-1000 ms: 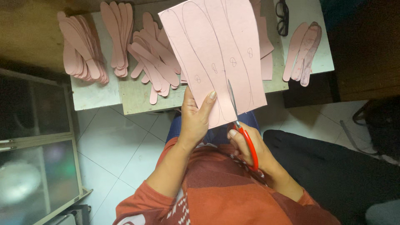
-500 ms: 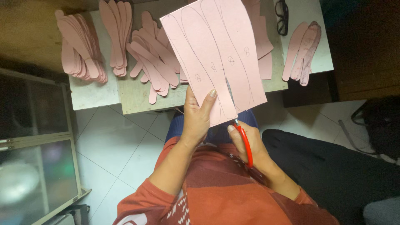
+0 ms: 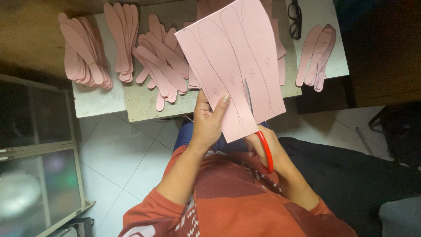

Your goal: The person cuts pink foam sheets into elongated shapes using red-handled scissors. They repeatedly pick up sheets, trim along drawn outlines, and place the finished pieces on the table.

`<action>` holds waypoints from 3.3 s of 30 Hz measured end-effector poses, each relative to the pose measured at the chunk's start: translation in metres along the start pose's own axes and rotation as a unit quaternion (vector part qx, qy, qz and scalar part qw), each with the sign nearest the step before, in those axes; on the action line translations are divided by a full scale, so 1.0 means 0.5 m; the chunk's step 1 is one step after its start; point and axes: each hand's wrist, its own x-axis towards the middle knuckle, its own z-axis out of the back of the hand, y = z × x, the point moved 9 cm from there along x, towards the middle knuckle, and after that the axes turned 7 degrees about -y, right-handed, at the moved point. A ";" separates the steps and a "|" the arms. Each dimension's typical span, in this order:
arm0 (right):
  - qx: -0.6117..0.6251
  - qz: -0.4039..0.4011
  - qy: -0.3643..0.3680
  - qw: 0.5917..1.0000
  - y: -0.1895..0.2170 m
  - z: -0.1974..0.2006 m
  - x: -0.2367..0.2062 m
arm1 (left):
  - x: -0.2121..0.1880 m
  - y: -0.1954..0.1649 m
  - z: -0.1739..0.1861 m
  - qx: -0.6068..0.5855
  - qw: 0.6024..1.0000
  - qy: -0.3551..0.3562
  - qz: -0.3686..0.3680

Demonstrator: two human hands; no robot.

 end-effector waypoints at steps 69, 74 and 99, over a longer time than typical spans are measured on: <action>0.038 0.026 0.046 0.998 -0.041 0.000 0.010 | -0.006 0.014 0.007 0.011 0.998 0.009 0.057; -0.006 0.039 0.015 0.999 -0.015 0.006 0.004 | -0.006 0.017 0.007 0.024 0.998 0.004 0.064; -0.021 -0.017 0.023 0.999 -0.050 0.010 0.003 | 0.036 -0.036 0.016 0.027 0.998 -0.050 0.022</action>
